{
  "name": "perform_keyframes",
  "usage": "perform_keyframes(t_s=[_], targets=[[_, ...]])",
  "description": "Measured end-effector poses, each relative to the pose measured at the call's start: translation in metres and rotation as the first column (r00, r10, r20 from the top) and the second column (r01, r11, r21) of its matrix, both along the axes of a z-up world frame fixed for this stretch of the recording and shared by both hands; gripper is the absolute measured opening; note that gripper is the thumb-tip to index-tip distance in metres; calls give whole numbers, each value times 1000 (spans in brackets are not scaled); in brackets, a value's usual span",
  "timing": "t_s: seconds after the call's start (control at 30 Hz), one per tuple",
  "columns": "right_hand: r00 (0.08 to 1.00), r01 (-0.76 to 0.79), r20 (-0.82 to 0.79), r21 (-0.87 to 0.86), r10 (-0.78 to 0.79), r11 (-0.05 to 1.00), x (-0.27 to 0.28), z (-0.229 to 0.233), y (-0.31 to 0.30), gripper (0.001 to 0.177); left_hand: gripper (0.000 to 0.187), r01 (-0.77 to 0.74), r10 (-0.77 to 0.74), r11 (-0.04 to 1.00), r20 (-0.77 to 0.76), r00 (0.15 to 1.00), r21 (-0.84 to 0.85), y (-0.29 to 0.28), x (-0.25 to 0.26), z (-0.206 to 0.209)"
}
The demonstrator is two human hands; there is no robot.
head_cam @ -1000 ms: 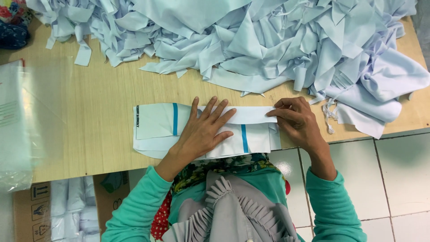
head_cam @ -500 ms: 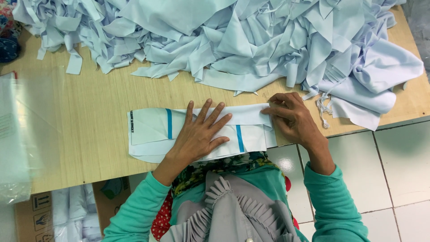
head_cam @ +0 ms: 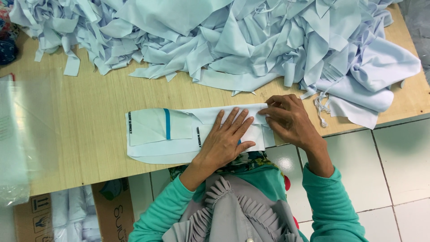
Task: The person folds a white garment with blue stripes on a wooden table, then places it into a clear plastic bag. The person repeats the process with another garment.
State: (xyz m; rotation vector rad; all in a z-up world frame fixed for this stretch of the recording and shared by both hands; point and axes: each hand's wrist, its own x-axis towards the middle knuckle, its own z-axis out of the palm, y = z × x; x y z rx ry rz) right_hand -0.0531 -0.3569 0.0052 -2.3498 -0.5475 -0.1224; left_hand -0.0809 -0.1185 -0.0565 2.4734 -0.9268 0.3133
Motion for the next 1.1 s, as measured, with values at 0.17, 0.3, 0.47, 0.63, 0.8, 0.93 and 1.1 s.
perform_keyframes(t_s=[0.17,0.3,0.47,0.63,0.8,0.93,1.1], targets=[[1000,1,-7,8,-1,1000,-1,-4,-3,31,70,-7,7,1000,-9,1000,4,-2,-3,2],[1000,29,11,2,-29,1000,0,-6,0,35,69,-29,29,999,29,999,14,-6,-5,3],[1000,27,-1,22,-27,999,-3,-4,-2,34,68,-43,44,999,61,997,-11,-10,-5,2],[998,29,-63,143,-20,989,-4,1,-3,31,67,-100,103,994,108,989,-38,-12,-5,-5],[947,285,-156,9,-280,959,-3,-3,-2,26,64,-96,109,990,131,985,-102,-14,-8,-3],[941,292,-159,-65,-299,954,-4,-1,10,31,65,-96,108,991,133,985,-98,-14,-8,-5],[977,199,-57,-73,-203,977,13,23,26,17,66,-94,99,993,82,992,-68,-11,-8,2]])
